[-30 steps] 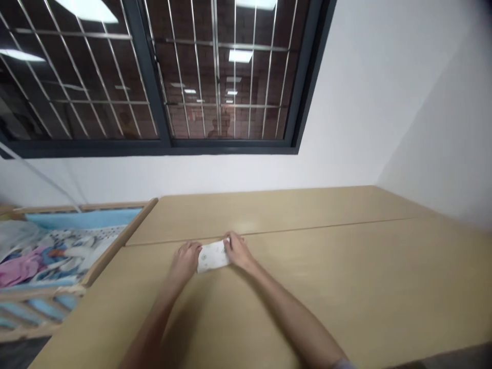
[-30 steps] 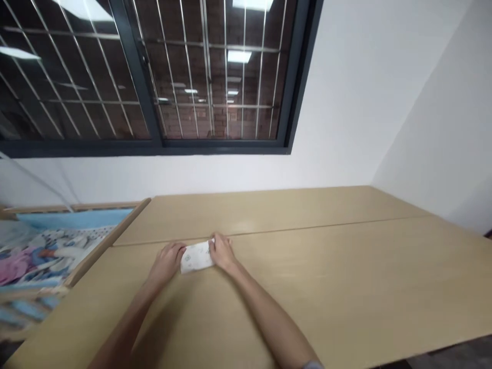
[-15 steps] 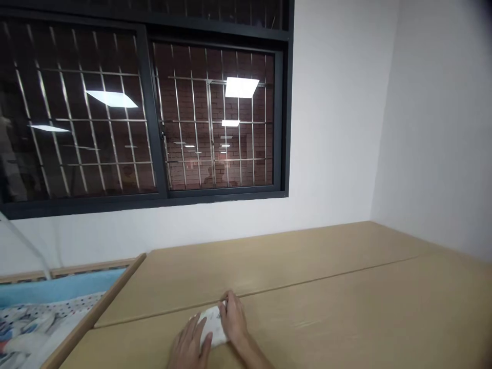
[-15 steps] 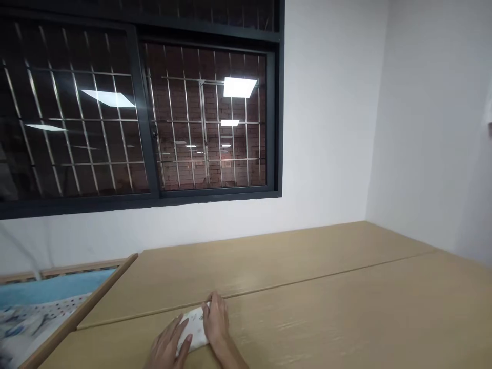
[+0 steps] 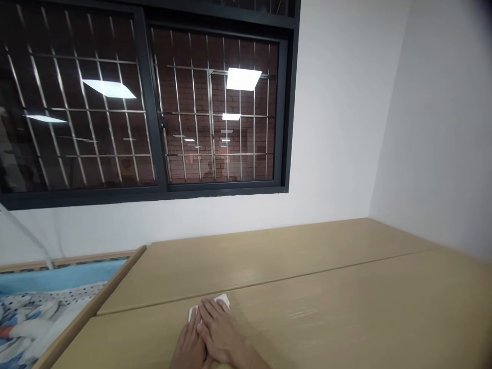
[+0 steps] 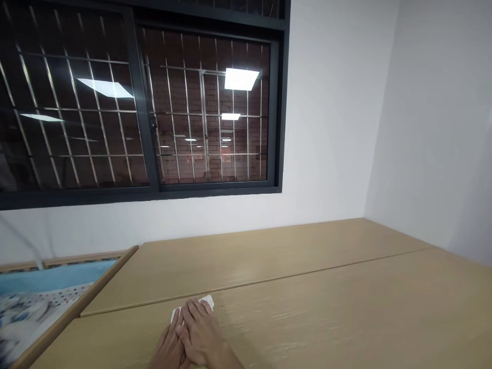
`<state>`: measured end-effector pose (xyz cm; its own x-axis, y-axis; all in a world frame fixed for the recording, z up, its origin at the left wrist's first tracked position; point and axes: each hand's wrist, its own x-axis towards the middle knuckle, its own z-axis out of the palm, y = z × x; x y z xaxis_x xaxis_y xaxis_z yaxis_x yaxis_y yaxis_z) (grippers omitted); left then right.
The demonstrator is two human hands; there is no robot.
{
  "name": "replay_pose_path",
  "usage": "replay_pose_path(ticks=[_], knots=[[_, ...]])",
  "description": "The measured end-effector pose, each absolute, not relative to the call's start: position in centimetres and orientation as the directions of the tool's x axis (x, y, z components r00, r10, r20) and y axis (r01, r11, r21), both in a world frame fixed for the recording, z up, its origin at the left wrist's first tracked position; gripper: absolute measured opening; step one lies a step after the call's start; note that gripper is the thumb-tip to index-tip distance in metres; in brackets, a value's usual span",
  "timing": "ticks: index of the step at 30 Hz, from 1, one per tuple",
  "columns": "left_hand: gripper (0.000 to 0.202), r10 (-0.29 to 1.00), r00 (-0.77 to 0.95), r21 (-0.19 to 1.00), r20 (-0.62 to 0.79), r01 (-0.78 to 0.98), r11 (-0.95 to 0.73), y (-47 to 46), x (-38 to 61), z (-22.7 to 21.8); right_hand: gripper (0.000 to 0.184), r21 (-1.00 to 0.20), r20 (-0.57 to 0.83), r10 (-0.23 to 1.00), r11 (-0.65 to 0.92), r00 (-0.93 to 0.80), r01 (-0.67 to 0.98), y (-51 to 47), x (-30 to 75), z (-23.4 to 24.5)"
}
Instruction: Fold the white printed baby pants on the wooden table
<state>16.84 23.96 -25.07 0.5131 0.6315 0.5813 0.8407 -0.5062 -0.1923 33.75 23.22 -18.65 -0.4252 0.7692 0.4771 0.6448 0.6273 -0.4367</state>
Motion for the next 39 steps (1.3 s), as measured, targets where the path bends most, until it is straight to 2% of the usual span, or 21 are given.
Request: replay_pose_path(ticks=[5, 9, 12, 16, 21, 23, 27, 33, 35, 36, 38, 39], knots=[[0.067, 0.629, 0.467, -0.139, 0.621, 0.856, -0.499, 23.6, 17.0, -25.3, 0.057, -0.438, 0.412, 0.814, 0.570, -0.409, 0.695, 23.0, 34.8, -19.1], [0.072, 0.602, 0.436, -0.152, 0.669, 0.873, -0.464, 24.0, 16.5, -26.5, 0.061, -0.445, 0.376, 0.852, 0.511, -0.364, 0.736, 22.8, 35.7, -18.8], [0.075, 0.628, 0.411, -0.136, 0.661, 0.889, -0.438, 24.4, 15.9, -27.2, 0.065, -0.471, 0.352, 0.884, 0.452, -0.308, 0.758, 22.9, 36.0, -19.0], [0.081, 0.652, 0.395, -0.080, 0.647, 0.886, -0.457, 24.3, 15.3, -25.5, 0.071, -0.518, 0.384, 0.901, 0.390, -0.201, 0.761, 22.8, 36.4, -19.1], [0.055, 0.682, 0.489, 0.030, 0.544, 0.801, -0.599, 23.5, 14.9, -21.2, 0.046, -0.510, 0.442, 0.835, 0.535, -0.328, 0.674, 22.2, 36.9, -18.6], [0.049, 0.689, 0.511, 0.040, 0.514, 0.788, -0.615, 23.2, 14.9, -20.7, 0.051, -0.512, 0.429, 0.829, 0.550, -0.358, 0.661, 22.3, 37.2, -18.6], [0.044, 0.719, 0.503, 0.026, 0.479, 0.811, -0.584, 23.3, 15.1, -21.3, 0.078, -0.553, 0.370, 0.817, 0.576, -0.442, 0.602, 23.1, 38.0, -19.2], [0.040, 0.740, 0.450, 0.059, 0.500, 0.835, -0.547, 23.0, 16.3, -20.6, 0.069, -0.658, 0.448, 0.836, 0.548, -0.316, 0.516, 24.0, 38.3, -20.7], [0.038, 0.741, 0.406, 0.117, 0.534, 0.833, -0.541, 22.4, 16.8, -19.3, 0.063, -0.749, 0.460, 0.862, 0.506, -0.213, 0.428, 24.2, 38.2, -20.6], [0.035, 0.751, 0.371, 0.170, 0.547, 0.829, -0.533, 22.0, 17.2, -18.5, 0.062, -0.822, 0.442, 0.886, 0.462, -0.139, 0.333, 24.4, 38.1, -20.4], [0.029, 0.794, 0.284, 0.344, 0.537, 0.786, -0.514, 21.1, 17.9, -16.9, 0.062, -0.933, 0.354, 0.935, 0.353, -0.009, 0.070, 25.0, 38.1, -19.6], [0.027, 0.828, 0.240, 0.464, 0.507, 0.733, -0.497, 20.7, 18.2, -16.3, 0.064, -0.951, 0.302, 0.953, 0.303, 0.021, -0.054, 25.4, 38.2, -19.0]])
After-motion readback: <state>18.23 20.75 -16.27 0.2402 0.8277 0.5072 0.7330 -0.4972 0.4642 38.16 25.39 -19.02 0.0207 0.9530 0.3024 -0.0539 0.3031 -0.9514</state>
